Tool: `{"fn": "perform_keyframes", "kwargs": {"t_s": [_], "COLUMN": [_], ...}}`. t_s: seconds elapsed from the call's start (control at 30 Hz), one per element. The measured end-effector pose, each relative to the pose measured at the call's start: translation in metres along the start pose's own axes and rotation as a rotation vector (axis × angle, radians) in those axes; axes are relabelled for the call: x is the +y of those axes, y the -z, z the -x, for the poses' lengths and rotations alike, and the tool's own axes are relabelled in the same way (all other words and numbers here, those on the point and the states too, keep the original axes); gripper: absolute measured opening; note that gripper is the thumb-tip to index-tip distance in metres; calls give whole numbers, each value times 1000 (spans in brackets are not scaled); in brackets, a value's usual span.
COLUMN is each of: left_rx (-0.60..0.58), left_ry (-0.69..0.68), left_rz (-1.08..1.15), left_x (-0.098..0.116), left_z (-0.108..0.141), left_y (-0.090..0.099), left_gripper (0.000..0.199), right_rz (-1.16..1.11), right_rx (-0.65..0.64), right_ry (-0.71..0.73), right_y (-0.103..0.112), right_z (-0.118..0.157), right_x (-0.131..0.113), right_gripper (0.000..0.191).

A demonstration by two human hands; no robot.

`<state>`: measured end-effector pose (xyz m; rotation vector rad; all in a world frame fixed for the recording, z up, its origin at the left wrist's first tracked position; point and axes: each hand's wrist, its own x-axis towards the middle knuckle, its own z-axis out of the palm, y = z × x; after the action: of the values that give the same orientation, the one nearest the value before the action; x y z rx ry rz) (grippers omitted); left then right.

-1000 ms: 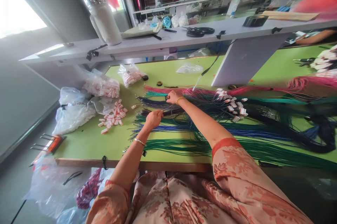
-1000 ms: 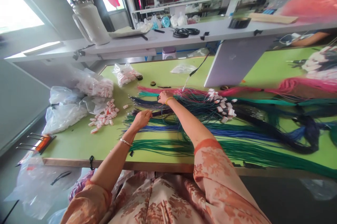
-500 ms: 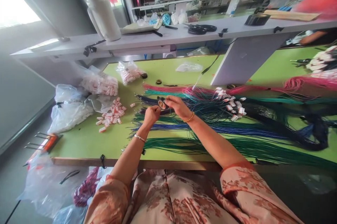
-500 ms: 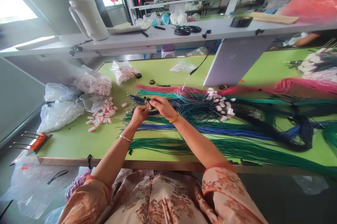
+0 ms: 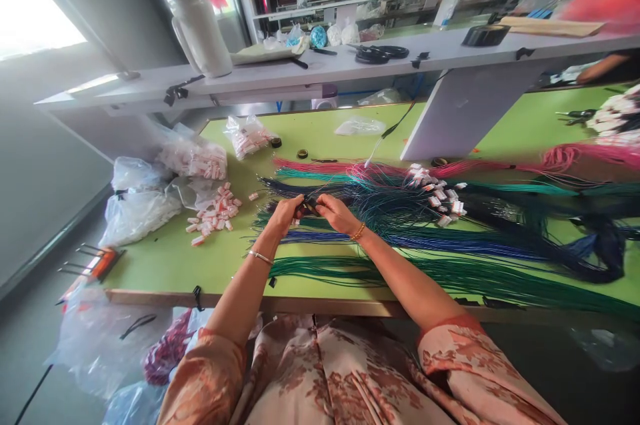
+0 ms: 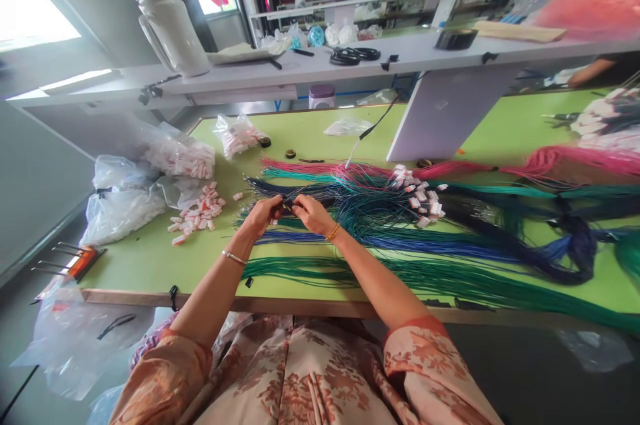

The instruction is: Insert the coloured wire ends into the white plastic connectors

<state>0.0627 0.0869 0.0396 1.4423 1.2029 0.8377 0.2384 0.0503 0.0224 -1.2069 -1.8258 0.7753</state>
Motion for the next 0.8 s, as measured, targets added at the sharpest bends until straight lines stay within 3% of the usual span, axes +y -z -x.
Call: {"fn": "perform_keyframes", "kwargs": {"t_s": [0.1, 0.23, 0.37, 0.5, 0.57, 0.67, 0.8], "left_rx": [18, 138, 222, 182, 182, 239, 248], "left_ry": [21, -29, -35, -11, -51, -156, -299], "left_rz": [-14, 11, 129, 177, 124, -61, -365], "left_x": [-1, -5, -2, 1, -1, -5, -4], "left_z": [1, 0, -2, -3, -3, -1, 10], "left_y": [-2, -4, -4, -6, -7, -8, -13], "left_gripper": [42, 31, 25, 25, 21, 13, 11], "right_rz": [62, 122, 85, 129, 168, 199, 262], "right_rx": [-3, 3, 108, 176, 119, 77, 257], "right_ry": [14, 25, 85, -69, -123, -67, -3], "right_y": [-6, -15, -26, -30, -25, -10, 12], "right_z": [1, 0, -1, 0, 3, 7, -9], "right_x": [3, 9, 18, 20, 12, -10, -34], "right_gripper": [19, 15, 15, 13, 13, 19, 26]}}
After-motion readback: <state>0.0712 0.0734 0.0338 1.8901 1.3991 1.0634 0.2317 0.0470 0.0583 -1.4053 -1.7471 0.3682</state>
